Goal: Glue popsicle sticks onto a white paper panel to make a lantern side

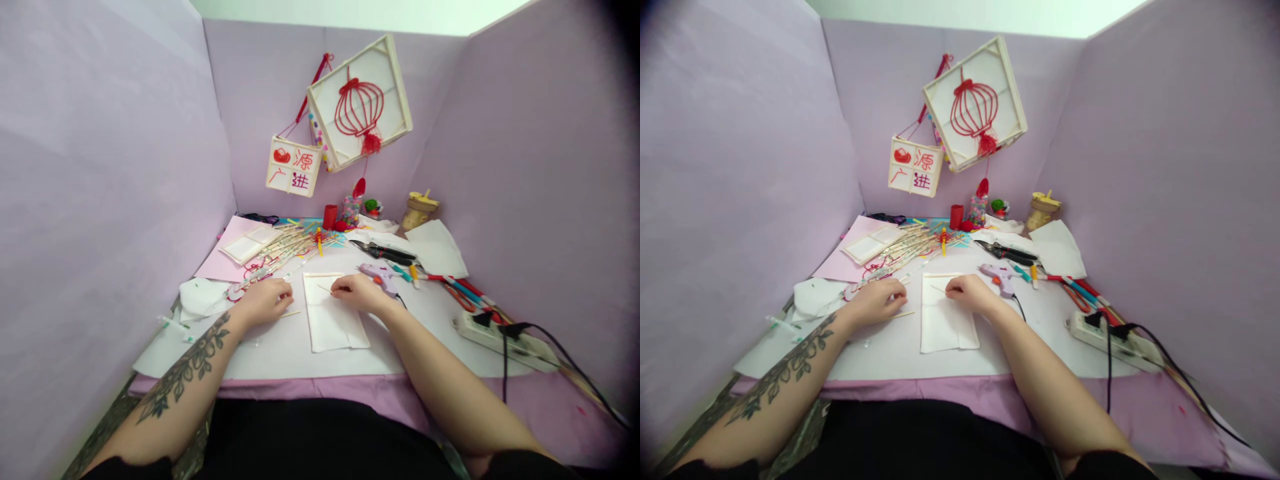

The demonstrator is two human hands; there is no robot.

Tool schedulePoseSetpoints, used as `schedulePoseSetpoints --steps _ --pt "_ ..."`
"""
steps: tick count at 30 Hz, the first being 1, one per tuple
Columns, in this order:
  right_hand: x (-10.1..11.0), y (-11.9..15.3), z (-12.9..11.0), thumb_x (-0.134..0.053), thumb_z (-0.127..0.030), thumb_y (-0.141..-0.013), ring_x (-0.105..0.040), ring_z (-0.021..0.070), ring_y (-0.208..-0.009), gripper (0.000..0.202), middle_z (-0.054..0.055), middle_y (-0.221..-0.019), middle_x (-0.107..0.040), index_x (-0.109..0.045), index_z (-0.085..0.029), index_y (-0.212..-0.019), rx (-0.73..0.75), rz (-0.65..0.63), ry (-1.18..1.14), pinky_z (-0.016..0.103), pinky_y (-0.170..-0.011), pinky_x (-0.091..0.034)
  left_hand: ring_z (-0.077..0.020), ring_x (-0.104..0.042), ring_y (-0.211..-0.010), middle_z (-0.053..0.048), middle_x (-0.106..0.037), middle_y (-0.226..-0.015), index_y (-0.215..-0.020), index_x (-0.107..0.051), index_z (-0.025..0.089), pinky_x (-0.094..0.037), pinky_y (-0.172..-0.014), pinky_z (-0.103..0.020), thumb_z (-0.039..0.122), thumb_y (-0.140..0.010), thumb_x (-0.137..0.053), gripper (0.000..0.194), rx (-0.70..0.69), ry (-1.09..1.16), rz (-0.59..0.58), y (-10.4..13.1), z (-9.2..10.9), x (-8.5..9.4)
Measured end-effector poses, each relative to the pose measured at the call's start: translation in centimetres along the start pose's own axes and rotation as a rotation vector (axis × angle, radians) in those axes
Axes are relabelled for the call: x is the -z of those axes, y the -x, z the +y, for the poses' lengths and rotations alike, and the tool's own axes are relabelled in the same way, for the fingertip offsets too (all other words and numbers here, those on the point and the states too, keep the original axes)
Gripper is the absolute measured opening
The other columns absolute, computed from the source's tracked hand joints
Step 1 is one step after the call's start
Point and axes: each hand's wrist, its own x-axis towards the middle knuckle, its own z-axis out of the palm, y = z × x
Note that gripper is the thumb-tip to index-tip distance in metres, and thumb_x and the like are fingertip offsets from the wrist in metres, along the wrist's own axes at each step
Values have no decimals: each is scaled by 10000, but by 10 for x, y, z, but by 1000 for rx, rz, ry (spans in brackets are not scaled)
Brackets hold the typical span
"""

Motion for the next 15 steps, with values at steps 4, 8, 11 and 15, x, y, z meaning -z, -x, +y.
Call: schedulePoseSetpoints --steps 4,8,11,15 --pt "-12 -1 -2 -556 -140 -762 -608 165 -744 177 57 -817 -709 -728 -161 -798 77 -2 133 236 -693 -408 -152 -594 -825 -35 -650 -917 -1089 -659 237 -422 -735 -252 304 -894 -482 271 -218 101 -82 0 16 -8" --pt "-20 0 -6 -550 -136 -773 -596 165 -753 175 63 -832 -695 -722 -167 -791 91 0 242 234 -696 -399 -153 -594 -781 -26 -640 -858 -1149 -643 278 -414 -680 -241 345 -889 -512 299 -303 34 -135 0 19 -16" --pt "-22 1 -8 -547 -123 -773 -588 156 -757 165 63 -838 -684 -708 -163 -781 83 -4 261 223 -698 -394 -152 -592 -773 -22 -634 -845 -1132 -648 294 -410 -667 -239 347 -894 -503 284 -323 -5 -146 0 17 -18" --pt "-22 1 -7 -532 -118 -787 -580 153 -767 168 58 -842 -670 -694 -163 -785 89 -12 272 222 -707 -387 -156 -595 -791 -26 -641 -873 -1182 -619 277 -417 -678 -243 348 -896 -493 320 -311 0 -141 0 17 -18"
